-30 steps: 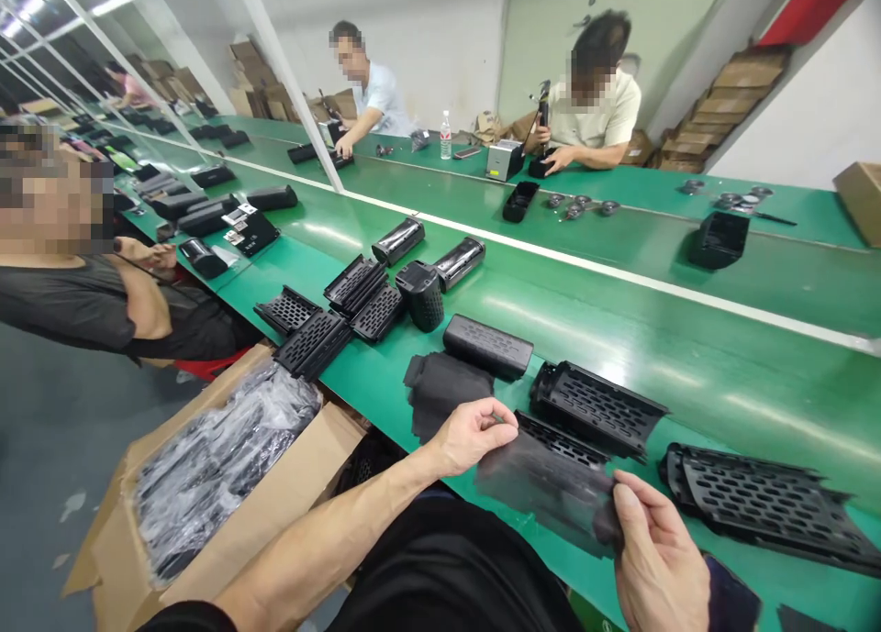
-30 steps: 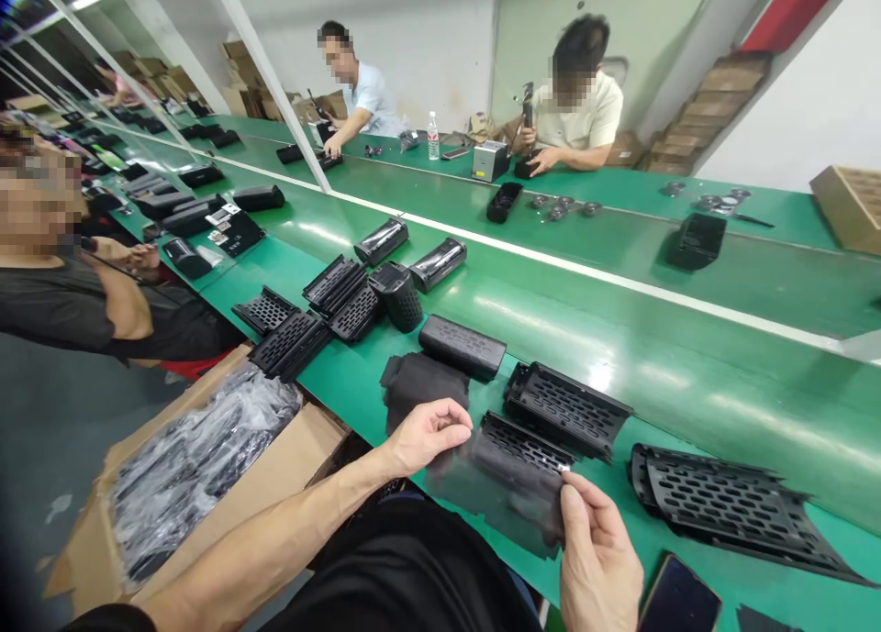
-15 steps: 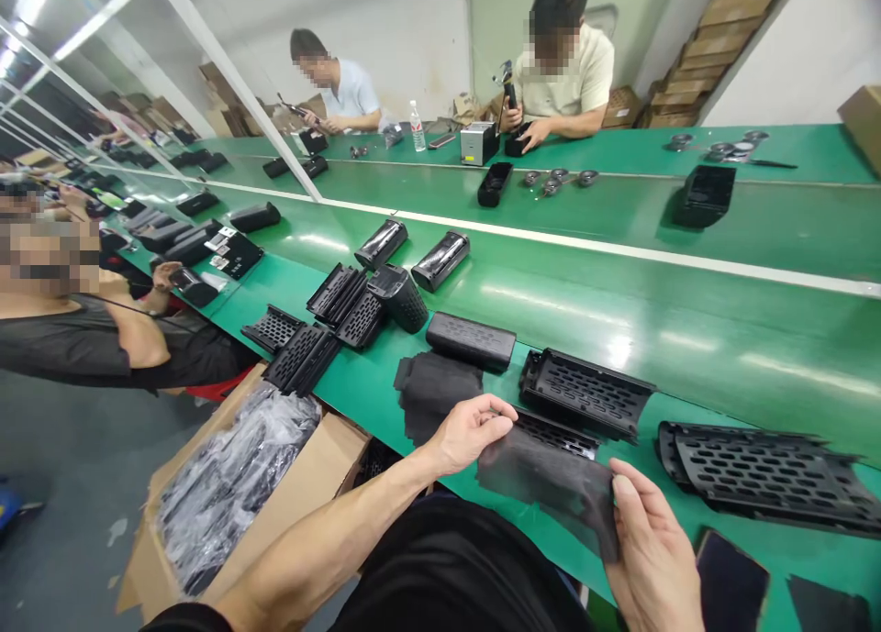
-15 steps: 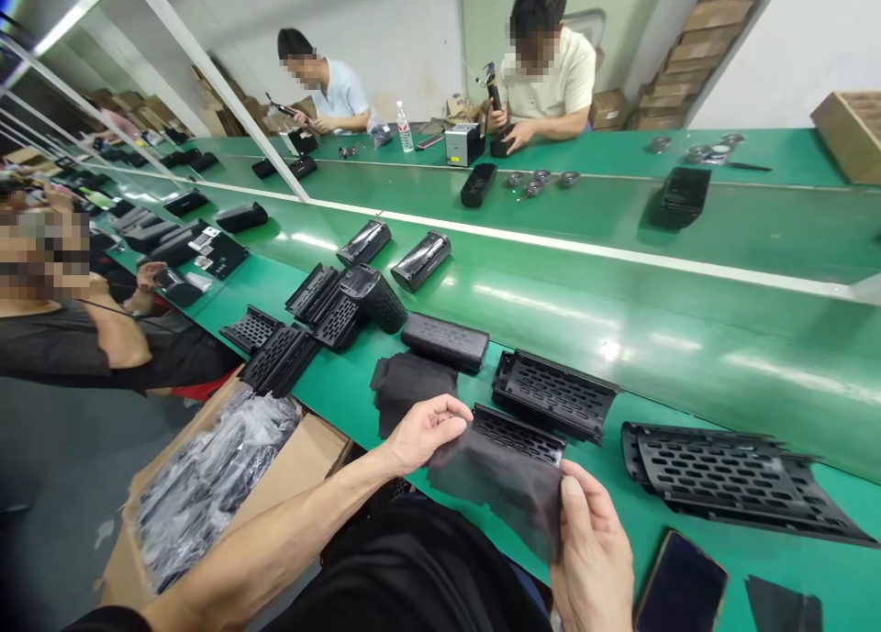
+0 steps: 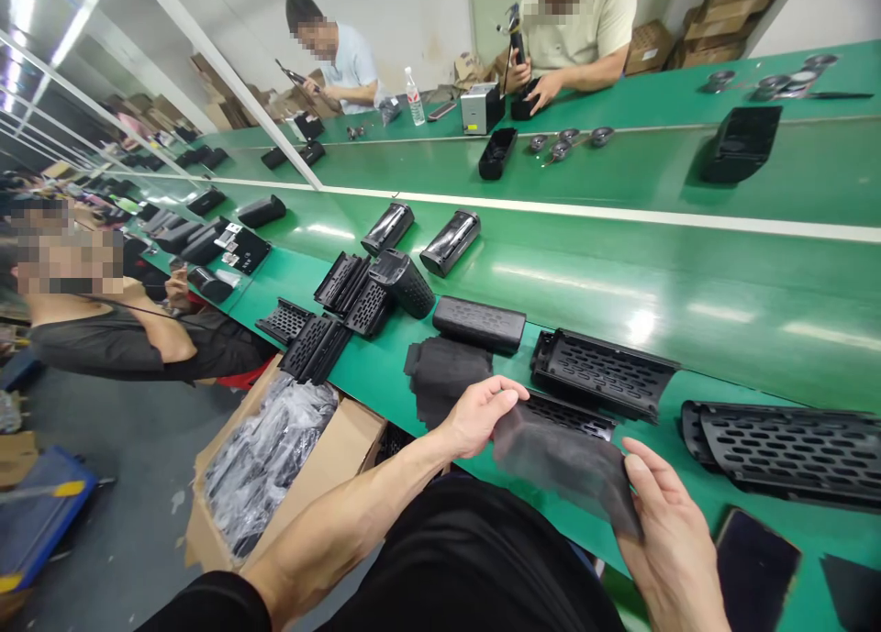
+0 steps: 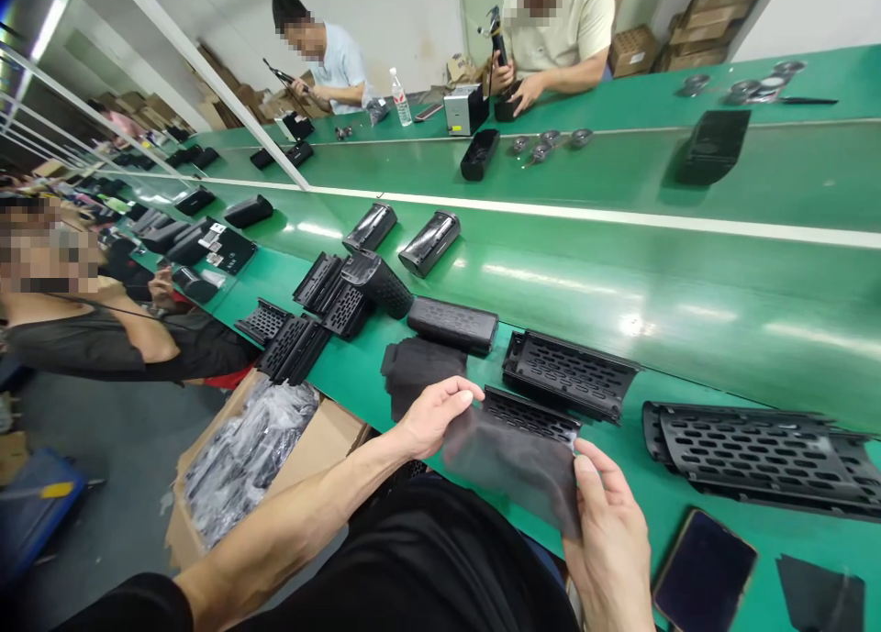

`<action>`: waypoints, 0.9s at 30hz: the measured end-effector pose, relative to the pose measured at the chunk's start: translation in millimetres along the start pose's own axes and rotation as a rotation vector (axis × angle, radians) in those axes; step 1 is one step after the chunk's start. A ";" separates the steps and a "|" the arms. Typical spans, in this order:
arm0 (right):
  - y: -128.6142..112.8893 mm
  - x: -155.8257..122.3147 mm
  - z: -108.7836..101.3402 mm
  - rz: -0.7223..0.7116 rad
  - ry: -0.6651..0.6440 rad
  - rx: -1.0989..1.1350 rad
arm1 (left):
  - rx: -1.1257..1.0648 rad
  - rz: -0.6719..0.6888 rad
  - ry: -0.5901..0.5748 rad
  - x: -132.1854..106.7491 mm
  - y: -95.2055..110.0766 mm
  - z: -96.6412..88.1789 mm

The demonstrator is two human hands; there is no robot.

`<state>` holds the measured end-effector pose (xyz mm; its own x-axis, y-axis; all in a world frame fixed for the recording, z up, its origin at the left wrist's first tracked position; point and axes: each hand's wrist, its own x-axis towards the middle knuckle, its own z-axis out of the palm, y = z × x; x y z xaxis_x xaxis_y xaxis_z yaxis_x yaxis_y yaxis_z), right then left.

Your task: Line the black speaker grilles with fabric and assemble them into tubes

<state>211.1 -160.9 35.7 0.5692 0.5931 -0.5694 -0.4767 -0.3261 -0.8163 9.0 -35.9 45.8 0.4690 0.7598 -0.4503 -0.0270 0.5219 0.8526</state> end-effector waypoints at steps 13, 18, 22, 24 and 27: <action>0.8 -0.5 2.5 0.111 0.058 0.017 | -0.158 -0.111 0.023 0.4 3.1 0.5; 4.0 -0.5 2.5 0.119 0.057 0.020 | -0.176 -0.164 0.019 1.3 1.5 -0.3; 8.1 -1.6 1.2 0.100 0.033 0.017 | -0.146 -0.160 -0.066 1.3 -2.9 -7.3; 11.1 -2.8 -1.9 0.060 0.024 0.007 | -0.104 -0.093 -0.119 1.7 -5.5 -12.2; 16.0 -4.3 -9.1 -0.021 0.043 -0.048 | -0.024 0.035 -0.125 2.9 -7.6 -17.6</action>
<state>207.1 -175.4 24.3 0.6075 0.5681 -0.5551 -0.4326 -0.3495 -0.8311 -4.9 -30.9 33.3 0.5735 0.7245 -0.3824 -0.0656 0.5059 0.8601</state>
